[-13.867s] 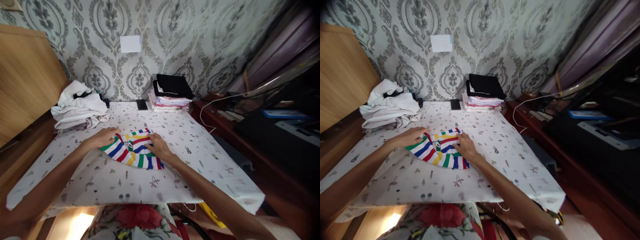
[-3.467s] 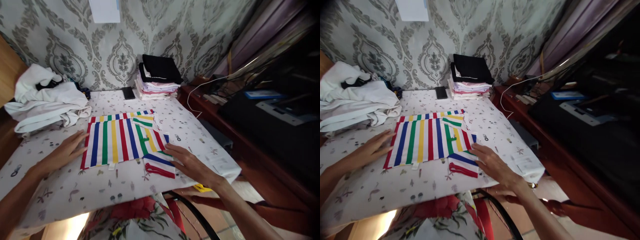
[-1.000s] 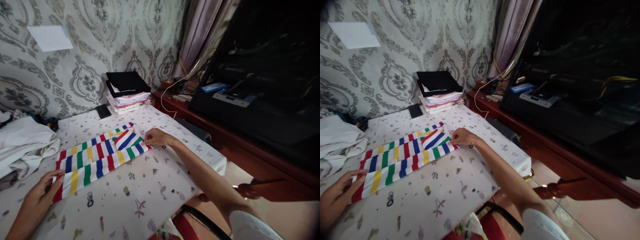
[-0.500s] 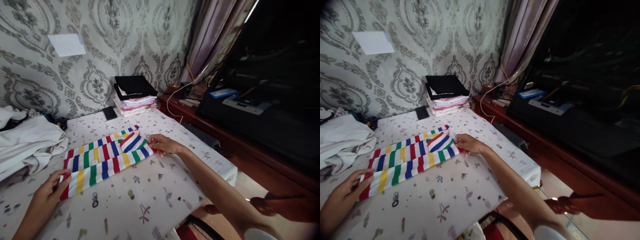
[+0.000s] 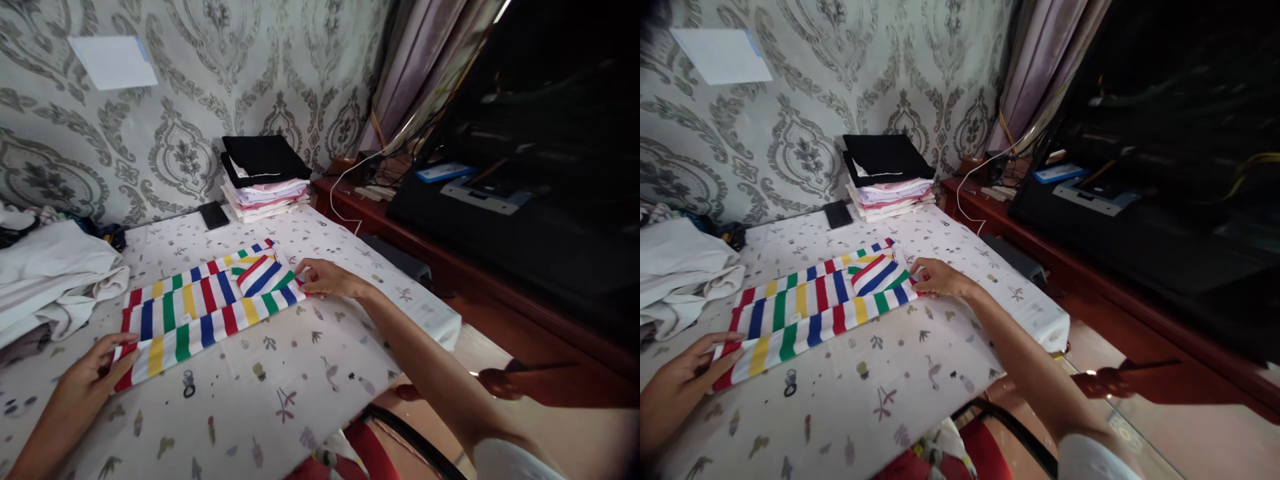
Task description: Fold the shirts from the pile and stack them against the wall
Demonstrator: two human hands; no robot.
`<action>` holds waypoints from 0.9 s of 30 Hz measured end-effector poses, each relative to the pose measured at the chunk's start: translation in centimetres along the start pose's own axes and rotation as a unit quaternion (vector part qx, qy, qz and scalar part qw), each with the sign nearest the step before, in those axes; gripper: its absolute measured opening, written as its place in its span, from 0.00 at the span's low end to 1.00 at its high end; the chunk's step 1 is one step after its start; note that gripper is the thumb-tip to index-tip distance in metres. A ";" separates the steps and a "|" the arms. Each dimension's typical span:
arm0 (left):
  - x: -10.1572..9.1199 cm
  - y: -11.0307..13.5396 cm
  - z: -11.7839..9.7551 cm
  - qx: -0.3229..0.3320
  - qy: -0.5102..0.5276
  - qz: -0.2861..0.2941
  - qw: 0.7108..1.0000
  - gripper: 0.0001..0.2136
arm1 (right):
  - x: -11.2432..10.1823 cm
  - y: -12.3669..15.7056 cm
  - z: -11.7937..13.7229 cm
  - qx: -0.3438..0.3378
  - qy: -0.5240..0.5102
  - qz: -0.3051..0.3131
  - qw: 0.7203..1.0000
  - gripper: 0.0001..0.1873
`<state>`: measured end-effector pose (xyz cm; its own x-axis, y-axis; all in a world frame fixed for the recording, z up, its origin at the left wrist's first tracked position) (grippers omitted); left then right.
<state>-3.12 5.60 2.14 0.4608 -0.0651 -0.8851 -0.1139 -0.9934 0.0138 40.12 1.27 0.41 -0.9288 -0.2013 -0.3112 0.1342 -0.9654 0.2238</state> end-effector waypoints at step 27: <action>1.2 -4.6 -3.4 0.166 -0.134 -0.016 0.977 0.25 | -2.1 -7.6 4.2 0.020 0.281 -0.236 0.930 0.09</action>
<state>0.96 9.81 2.63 0.2271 0.0361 -0.9732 -0.4022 -0.9066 -0.1275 39.63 9.78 3.24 -0.5517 0.1762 -0.8152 -0.2656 -0.9637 -0.0286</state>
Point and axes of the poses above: each hand's wrist, its own y-axis away from the middle knuckle, its own x-axis out of the palm, z = x × y, the point moved 9 cm from there along -y, towards the middle knuckle, and after that the axes turned 3 degrees about -y, right-handed, at the moved point
